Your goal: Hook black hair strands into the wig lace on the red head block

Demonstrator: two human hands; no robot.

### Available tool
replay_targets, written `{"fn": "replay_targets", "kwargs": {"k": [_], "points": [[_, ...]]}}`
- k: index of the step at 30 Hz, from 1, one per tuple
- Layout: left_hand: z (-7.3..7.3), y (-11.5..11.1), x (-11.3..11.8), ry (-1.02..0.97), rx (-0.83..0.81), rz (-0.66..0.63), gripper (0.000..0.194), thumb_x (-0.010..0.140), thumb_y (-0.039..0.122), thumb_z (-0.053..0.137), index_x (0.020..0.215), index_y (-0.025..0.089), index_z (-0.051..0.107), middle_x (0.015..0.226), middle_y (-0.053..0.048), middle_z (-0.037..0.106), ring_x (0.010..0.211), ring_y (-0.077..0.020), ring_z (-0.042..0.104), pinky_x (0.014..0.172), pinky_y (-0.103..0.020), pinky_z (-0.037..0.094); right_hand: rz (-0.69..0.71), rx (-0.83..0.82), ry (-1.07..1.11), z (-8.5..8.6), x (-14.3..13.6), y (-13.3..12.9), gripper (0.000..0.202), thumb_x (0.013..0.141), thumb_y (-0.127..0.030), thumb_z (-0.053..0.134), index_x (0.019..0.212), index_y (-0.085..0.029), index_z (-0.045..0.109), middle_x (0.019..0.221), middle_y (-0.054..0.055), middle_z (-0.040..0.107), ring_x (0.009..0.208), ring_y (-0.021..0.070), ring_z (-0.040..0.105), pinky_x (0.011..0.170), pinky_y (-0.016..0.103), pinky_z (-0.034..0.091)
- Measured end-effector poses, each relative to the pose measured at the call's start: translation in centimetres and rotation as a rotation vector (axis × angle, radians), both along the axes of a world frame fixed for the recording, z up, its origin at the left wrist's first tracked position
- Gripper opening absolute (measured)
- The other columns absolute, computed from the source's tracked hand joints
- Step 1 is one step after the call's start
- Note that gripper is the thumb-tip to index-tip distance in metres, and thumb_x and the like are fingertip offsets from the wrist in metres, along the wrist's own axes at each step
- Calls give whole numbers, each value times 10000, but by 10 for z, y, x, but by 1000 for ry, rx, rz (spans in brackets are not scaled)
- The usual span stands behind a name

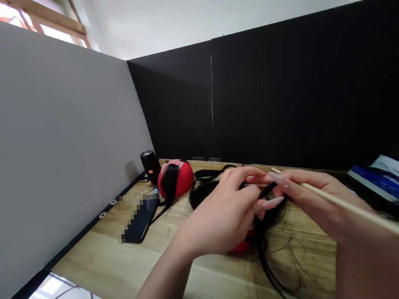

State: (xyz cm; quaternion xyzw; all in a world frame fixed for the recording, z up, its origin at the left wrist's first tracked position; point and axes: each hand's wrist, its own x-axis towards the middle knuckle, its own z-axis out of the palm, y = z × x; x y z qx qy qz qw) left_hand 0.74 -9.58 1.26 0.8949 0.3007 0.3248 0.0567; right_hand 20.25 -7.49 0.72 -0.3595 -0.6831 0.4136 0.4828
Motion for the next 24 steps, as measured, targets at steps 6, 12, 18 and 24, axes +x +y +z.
{"fn": "replay_targets", "kwargs": {"k": [6,12,18,24], "points": [[2,-3,6,-83,61,1,269,991,260,432,771,170,558,1472,-79,351,1412,-216,288,1199,-386,289,-110,-84,427,2,12,1,264,601,-478,851,643,-256,714,802,66,724,903,292,675,831,431,544],[3,13,-7,-127,-99,-89,292,981,275,470,723,182,569,1358,-60,489,1349,-202,395,1152,-369,353,-185,-59,900,6,31,1,199,865,-281,672,674,-326,645,729,-20,629,638,140,608,580,296,535],[-2,39,-26,-70,-254,-80,333,984,307,464,699,188,586,1207,-42,614,1198,-184,544,1083,-350,421,-219,43,732,9,33,0,366,816,-354,721,550,-224,507,477,-38,248,413,98,196,362,267,150],[-12,38,-24,-83,-113,113,359,934,381,559,1256,226,528,1396,-97,484,1328,-243,421,1125,-446,365,-309,75,170,-1,6,6,339,791,-513,705,670,-197,690,696,47,641,553,114,494,461,241,338]]}}
